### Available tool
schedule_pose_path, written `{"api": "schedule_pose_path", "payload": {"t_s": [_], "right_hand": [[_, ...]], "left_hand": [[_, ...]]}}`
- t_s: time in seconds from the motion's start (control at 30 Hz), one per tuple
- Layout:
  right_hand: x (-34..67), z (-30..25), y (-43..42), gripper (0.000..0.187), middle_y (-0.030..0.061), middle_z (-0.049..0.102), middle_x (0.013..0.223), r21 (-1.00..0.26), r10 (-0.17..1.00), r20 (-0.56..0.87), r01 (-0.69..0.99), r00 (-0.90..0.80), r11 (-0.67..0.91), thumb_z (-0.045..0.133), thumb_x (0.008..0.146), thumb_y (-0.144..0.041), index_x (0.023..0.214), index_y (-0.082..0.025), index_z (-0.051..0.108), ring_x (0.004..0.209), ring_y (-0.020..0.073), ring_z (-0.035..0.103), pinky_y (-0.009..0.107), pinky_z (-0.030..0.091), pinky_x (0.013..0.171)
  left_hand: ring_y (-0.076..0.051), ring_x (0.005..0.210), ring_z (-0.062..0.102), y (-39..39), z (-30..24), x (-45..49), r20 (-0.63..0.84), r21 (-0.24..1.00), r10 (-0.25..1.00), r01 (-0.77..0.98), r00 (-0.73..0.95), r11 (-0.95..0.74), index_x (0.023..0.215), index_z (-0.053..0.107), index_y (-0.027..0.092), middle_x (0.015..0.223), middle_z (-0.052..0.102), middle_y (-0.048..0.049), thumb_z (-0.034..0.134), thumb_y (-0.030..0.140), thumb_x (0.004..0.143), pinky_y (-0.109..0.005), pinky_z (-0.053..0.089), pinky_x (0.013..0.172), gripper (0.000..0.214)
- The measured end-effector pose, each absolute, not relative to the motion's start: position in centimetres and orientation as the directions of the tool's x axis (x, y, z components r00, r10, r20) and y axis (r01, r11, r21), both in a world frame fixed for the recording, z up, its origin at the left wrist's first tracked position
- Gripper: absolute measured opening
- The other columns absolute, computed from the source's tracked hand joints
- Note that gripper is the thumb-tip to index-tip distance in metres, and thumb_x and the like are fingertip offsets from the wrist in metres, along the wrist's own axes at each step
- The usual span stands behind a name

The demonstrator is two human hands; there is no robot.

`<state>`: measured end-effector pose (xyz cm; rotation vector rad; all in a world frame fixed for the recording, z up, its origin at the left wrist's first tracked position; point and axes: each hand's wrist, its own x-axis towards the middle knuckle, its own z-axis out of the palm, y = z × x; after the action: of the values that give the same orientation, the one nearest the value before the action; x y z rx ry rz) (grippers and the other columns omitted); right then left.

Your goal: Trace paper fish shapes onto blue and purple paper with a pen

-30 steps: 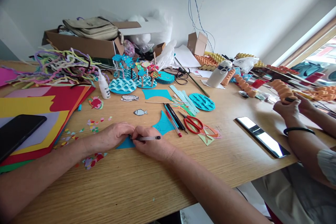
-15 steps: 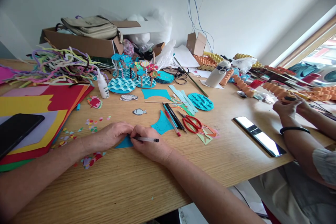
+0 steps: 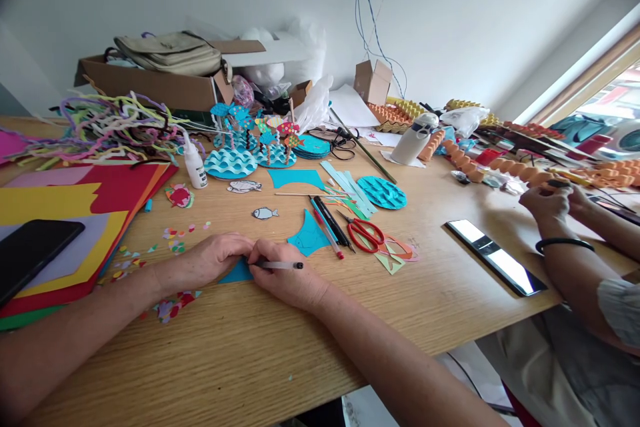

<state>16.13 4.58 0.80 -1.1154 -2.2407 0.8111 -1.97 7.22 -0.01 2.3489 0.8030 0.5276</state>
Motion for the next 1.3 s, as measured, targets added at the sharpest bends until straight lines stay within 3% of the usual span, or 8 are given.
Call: {"api": "schedule_pose_path", "payload": {"t_s": [0.3,0.6,1.3], "right_hand": [[16.6,1.5,4.6,0.010,-0.0006,0.063,0.071,-0.722,0.813,0.134,0.506,-0.567,0.472,0.053,0.072,-0.008,0.072,-0.017,0.055,0.057,0.0087,0.051,0.018,0.037,0.053],[17.1,1.7,5.0,0.010,-0.0059,0.050,0.059,-0.724,0.788,0.133,0.484,-0.602,0.492,0.052,0.069,-0.008,0.068,-0.018,0.051,0.052,0.0072,0.041,0.017,0.033,0.051],[17.7,1.5,5.0,0.013,-0.0048,0.053,0.061,-0.709,0.782,0.142,0.489,-0.607,0.508,0.050,0.068,-0.006,0.070,-0.017,0.056,0.052,0.0066,0.044,0.016,0.034,0.051]], "left_hand": [[-0.016,0.086,0.058,7.0,0.3,-2.0,0.188,0.643,0.640,0.399,0.745,-0.653,0.083,0.065,0.016,0.089,0.067,-0.0031,0.037,0.005,0.077,-0.026,0.042,0.082,0.030],[-0.015,0.089,0.059,6.9,0.2,-2.1,0.202,0.647,0.643,0.392,0.739,-0.654,0.086,0.065,0.016,0.092,0.068,-0.0034,0.038,0.007,0.079,-0.027,0.042,0.083,0.030],[-0.014,0.091,0.059,6.9,0.1,-2.1,0.213,0.639,0.643,0.393,0.736,-0.661,0.085,0.065,0.018,0.093,0.068,-0.0025,0.041,0.010,0.083,-0.028,0.043,0.086,0.026]]}}
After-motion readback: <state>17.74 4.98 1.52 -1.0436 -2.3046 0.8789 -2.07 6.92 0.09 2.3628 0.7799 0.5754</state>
